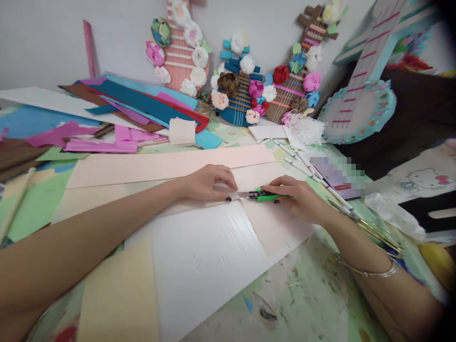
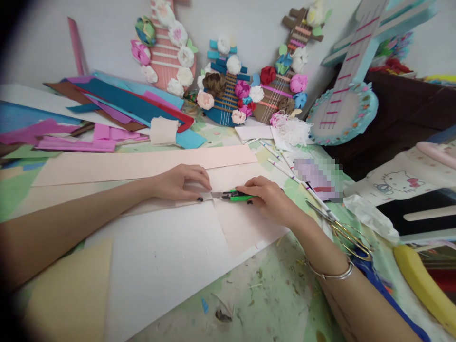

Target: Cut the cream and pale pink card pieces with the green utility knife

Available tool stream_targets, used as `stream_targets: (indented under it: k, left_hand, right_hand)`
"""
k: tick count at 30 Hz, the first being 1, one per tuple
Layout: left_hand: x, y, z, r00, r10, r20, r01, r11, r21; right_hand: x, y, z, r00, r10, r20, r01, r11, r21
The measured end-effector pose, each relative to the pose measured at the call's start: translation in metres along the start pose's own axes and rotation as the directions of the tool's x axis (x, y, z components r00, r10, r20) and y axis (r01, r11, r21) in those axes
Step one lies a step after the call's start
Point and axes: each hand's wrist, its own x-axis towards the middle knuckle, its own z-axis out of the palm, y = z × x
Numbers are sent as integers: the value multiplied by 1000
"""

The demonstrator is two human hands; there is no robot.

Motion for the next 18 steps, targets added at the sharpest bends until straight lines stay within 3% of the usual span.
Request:
stream_targets:
  k: [18]
  left_hand:
    - [-1,-3,0,999,-44,1,43,987,-155]
  right_hand:
    - [16,11,0,999,-14,48,13,1000,29]
